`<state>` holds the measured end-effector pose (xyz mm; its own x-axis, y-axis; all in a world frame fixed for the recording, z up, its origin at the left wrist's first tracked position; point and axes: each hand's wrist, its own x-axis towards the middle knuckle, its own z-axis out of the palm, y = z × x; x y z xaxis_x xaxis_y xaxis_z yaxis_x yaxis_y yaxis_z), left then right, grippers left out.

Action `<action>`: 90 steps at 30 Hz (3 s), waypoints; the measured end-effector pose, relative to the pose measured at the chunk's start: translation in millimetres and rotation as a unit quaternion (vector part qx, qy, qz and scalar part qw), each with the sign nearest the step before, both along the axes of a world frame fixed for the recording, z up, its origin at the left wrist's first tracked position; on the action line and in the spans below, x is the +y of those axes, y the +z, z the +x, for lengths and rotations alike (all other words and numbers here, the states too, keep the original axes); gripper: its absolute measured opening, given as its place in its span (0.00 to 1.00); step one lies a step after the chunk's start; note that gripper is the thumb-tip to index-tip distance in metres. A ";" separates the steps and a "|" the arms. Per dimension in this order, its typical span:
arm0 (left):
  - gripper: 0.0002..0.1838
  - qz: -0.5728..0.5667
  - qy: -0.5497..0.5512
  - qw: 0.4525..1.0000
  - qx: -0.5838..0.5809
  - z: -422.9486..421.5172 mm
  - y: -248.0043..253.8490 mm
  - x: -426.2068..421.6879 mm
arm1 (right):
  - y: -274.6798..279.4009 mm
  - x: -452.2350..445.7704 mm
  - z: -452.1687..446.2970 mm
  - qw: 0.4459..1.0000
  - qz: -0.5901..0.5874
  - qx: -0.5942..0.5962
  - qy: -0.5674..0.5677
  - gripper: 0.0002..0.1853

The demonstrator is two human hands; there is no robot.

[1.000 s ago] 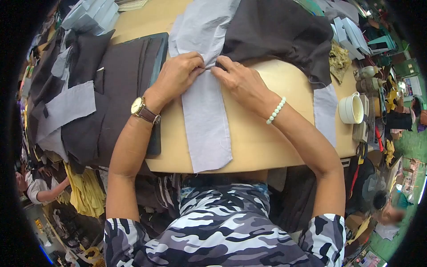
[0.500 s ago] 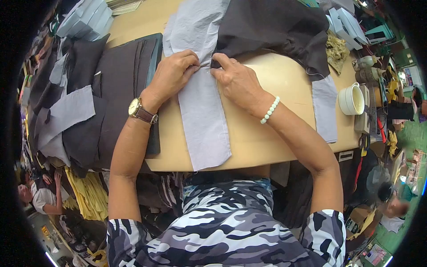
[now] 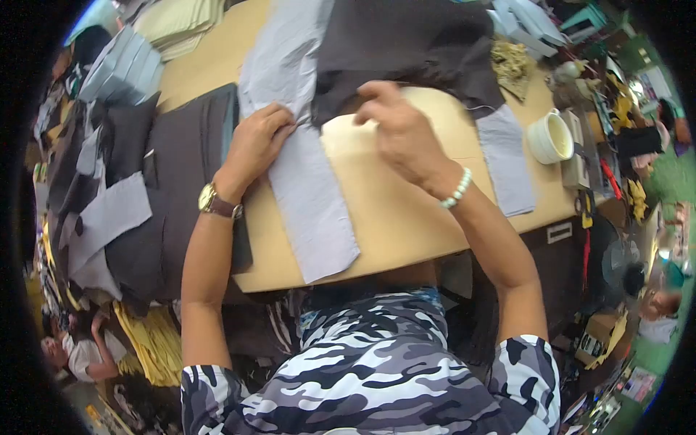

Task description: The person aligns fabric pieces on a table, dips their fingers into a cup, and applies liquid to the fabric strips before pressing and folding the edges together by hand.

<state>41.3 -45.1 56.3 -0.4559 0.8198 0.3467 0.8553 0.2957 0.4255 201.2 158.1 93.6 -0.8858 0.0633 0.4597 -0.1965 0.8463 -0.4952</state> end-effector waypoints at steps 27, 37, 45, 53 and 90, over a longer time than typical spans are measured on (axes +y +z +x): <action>0.05 0.013 -0.009 0.996 0.088 18.5 16.7 -10.3 | 26.8 199.8 190.9 0.807 0.334 -0.175 -0.455 0.18; 0.09 -0.012 -0.009 0.998 0.063 12.6 16.2 -18.0 | 13.9 202.2 185.0 0.797 0.321 -0.223 -0.460 0.13; 0.11 -0.023 -0.011 0.999 0.043 11.4 18.8 -18.1 | 26.1 188.2 199.3 0.804 0.367 -0.115 -0.453 0.09; 0.22 -0.017 -0.049 0.998 0.030 6.3 25.7 -22.7 | 30.6 132.9 136.5 0.937 0.169 -0.117 -0.283 0.13; 0.44 -0.044 -0.052 0.998 0.008 8.6 8.3 -28.2 | -29.3 -41.4 -23.1 0.990 0.001 -0.071 0.123 0.14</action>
<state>49.8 -73.2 64.6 -0.3608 0.8904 0.2775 0.8901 0.2399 0.3875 178.1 116.7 64.3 -0.9303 -0.1629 0.3287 -0.3248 0.7823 -0.5316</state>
